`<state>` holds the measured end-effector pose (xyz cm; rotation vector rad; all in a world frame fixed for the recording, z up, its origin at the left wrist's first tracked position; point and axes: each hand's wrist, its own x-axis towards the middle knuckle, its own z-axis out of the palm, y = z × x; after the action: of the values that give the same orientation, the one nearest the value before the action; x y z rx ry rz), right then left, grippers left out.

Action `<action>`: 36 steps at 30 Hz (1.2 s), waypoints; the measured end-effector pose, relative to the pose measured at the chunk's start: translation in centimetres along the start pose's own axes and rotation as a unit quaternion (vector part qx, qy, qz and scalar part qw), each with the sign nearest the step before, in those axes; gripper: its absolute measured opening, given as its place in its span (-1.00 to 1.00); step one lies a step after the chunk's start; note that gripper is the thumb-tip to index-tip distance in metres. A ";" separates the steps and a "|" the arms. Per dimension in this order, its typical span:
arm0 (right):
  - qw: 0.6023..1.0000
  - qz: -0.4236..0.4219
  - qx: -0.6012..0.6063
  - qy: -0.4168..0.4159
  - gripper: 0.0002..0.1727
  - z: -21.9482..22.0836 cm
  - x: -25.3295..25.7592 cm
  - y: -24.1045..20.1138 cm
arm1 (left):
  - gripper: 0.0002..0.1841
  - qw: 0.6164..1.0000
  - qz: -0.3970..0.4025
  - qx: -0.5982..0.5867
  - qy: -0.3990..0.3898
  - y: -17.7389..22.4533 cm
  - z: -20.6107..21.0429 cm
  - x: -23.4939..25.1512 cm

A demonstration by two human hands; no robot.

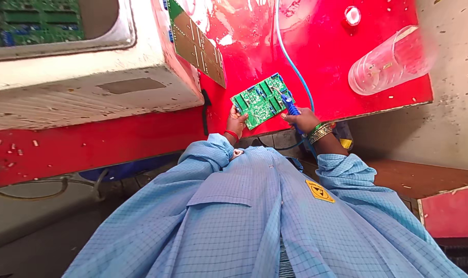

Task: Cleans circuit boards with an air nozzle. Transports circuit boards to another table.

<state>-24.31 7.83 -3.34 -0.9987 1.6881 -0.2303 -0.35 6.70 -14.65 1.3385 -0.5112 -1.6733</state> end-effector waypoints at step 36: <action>1.000 0.006 -0.015 0.001 -0.63 -0.2 -5.0 5.5 | -0.21 1.000 0.001 0.000 -0.009 0.1 0.0 -0.2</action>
<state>-27.03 14.77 -3.09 -1.0115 1.7038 -0.1988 -0.31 6.76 -14.44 1.3236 -0.5224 -1.6846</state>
